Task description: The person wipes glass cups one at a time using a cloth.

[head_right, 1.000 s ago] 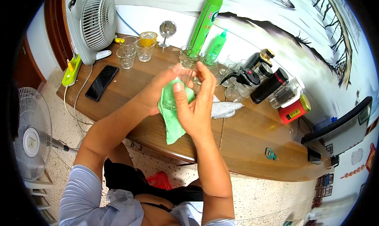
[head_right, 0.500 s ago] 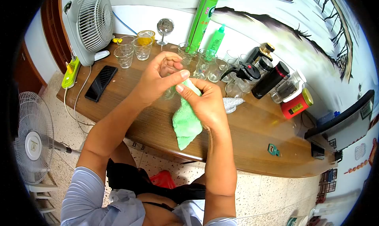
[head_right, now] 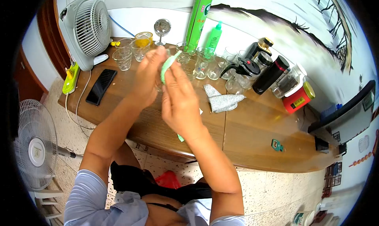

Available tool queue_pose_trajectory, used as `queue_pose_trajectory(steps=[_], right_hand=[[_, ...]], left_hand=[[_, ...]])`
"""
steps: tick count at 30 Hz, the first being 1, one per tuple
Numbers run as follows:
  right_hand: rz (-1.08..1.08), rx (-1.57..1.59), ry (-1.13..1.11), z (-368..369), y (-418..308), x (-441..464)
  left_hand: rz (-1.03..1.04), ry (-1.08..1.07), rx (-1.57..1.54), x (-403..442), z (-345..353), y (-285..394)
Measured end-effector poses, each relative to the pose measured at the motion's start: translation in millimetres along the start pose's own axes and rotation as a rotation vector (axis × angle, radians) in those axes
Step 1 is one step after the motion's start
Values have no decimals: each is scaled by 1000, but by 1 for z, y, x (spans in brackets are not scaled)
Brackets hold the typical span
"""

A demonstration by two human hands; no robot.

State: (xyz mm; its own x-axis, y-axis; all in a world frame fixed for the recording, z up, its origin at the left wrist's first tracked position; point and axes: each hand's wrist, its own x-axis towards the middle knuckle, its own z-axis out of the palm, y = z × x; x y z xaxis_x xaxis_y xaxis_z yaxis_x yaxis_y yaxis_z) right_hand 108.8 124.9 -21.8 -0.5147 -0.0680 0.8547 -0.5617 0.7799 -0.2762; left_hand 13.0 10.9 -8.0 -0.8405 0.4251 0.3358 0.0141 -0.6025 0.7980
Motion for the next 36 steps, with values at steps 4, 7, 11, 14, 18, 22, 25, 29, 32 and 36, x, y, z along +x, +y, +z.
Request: queue_pose_trajectory(steps=[4, 7, 11, 14, 18, 22, 25, 29, 32, 36], right_hand=[[7, -19, -147, 14, -13, -9], [-88, -138, -156, 15, -13, -8], [-8, 29, -108, 12, -5, -4], [25, 90, -60, 9, 5, -1], [70, 135, -21, 12, 4, -1], [66, 157, -72, 22, 2, -10], [-9, 34, -29, 31, -5, -16], [10, 34, 28, 28, -3, -15], [88, 140, 89, 29, 5, -14], [145, 276, 131, 20, 9, -9]], left_hand=[[31, 226, -101, 9, -6, 12], [-171, 196, -213, 12, -12, 5], [-328, 51, -181, 1, -2, -1], [-255, -60, -171, -7, 9, -5], [-274, 9, -121, -17, 28, 10], [-186, 208, -122, 1, -4, 3], [-96, 252, -158, 6, -7, 9], [-149, 276, -78, -6, 13, 11], [-195, 239, -103, -9, 18, 5], [-143, 151, -81, -10, 15, -2]])
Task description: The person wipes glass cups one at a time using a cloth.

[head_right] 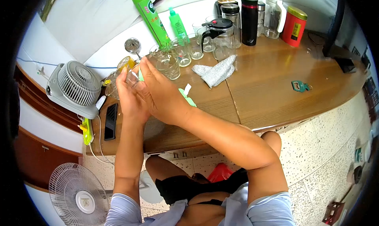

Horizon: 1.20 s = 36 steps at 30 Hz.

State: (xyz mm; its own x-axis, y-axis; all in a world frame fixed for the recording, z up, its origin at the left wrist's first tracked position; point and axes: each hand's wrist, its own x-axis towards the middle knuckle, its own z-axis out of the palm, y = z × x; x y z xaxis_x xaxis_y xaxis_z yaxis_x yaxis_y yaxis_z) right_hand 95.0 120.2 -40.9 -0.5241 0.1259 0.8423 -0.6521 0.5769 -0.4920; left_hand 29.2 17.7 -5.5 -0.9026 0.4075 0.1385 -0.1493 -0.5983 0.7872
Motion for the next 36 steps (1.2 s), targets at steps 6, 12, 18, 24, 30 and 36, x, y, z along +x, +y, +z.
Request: queue_pose_trajectory(steps=[6, 12, 18, 24, 30, 36], right_hand=[[32, 81, 5, 3, -5, -2], [-165, -183, 19, 19, -4, -16], [-54, -9, 135, 12, -5, -7], [312, 494, 85, -4, -6, 2], [177, 301, 21, 8, -8, -7], [-41, -85, 36, 17, -14, -17]], left_hand=[[65, 44, 8, -1, -2, -1], [92, 196, -33, 12, -11, 8], [77, -47, 35, 6, -13, -4], [237, -81, 91, 1, -6, -18], [309, -21, 124, 8, -16, 0], [277, 160, 91, 18, -16, 1]])
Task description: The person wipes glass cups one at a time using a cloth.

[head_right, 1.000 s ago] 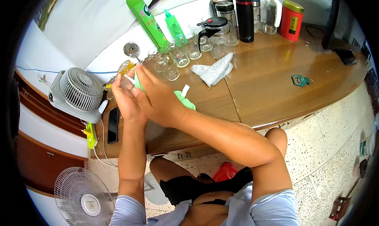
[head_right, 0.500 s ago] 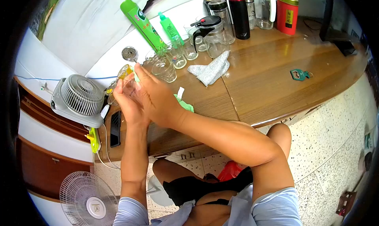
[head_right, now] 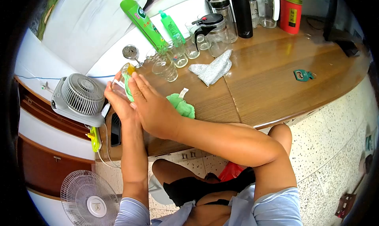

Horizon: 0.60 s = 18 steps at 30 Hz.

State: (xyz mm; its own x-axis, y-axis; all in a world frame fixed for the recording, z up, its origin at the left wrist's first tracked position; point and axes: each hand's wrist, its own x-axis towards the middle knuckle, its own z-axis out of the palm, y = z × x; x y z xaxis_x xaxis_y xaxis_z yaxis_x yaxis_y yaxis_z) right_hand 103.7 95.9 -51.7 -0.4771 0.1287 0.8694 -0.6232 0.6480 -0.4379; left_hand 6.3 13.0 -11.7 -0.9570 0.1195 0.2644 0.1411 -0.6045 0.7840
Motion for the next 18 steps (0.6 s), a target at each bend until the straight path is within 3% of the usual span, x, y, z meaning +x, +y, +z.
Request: queue_pose_trajectory(steps=[3, 9, 12, 18], right_hand=[[-8, 3, 20, 0, 3, 2], [198, 241, 126, -10, 9, 13], [525, 734, 10, -20, 14, 19], [713, 1083, -63, -14, 31, 17]], left_hand=[[5, 2, 97, -7, 4, -2], [205, -221, 227, -19, 1, -14], [193, -317, 226, -17, -3, -18], [311, -305, 446, -16, 1, -9]])
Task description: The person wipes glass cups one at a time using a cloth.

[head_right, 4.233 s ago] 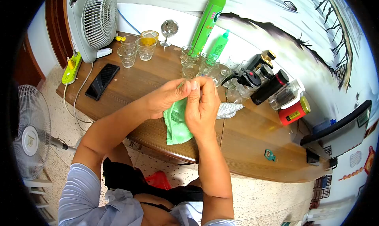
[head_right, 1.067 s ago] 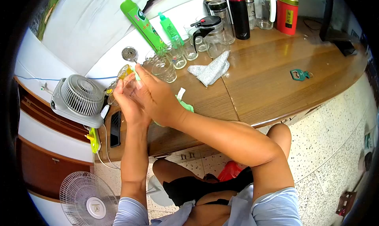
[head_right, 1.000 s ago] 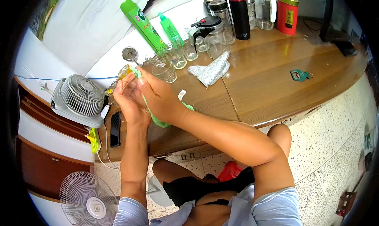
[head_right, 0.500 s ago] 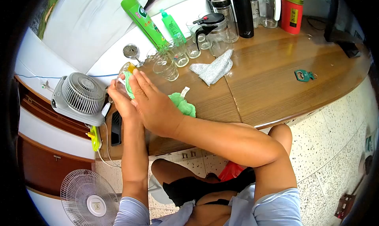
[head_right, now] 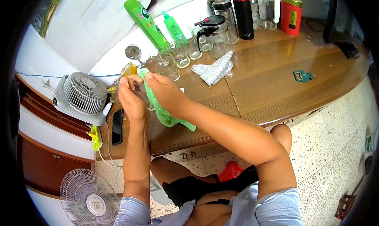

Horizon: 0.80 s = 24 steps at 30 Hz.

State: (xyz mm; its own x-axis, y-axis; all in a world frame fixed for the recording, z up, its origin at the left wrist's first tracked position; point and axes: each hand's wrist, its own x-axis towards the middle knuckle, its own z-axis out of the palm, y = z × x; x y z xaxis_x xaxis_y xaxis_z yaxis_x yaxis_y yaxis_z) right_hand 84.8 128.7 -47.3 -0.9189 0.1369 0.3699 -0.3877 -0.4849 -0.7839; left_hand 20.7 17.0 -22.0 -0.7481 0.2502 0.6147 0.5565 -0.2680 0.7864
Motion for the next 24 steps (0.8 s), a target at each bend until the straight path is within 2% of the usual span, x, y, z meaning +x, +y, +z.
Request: queue_pose_trajectory(steps=[1, 3, 5, 7, 12, 15, 18, 21, 23, 24], right_hand=[[-21, -63, 7, 2, 0, 0], [-63, -190, 24, 7, 1, -2], [-386, -552, 91, 13, 12, -7], [-589, -771, 112, 18, 15, -12], [-687, -879, 93, 24, 7, -19], [-652, -846, 94, 15, 1, -13], [-104, -470, 11, 16, -31, -20], [-59, -264, -28, 4, -17, -5], [129, -76, -14, 4, -17, -4], [223, 18, -8, 6, -20, -4]], left_hand=[[4, -2, 74, 0, -1, 4], [-66, 83, 10, 2, -2, 6], [-83, 169, 25, 8, -4, 4], [-49, 258, 120, 16, -11, -2], [36, 138, 151, 13, -8, 13], [141, 42, 128, 7, -6, 17], [189, -40, 102, 4, -7, 20], [276, -120, 89, 3, -10, 18], [346, -173, 127, 2, -13, 21], [310, -171, 115, 1, -13, 23]])
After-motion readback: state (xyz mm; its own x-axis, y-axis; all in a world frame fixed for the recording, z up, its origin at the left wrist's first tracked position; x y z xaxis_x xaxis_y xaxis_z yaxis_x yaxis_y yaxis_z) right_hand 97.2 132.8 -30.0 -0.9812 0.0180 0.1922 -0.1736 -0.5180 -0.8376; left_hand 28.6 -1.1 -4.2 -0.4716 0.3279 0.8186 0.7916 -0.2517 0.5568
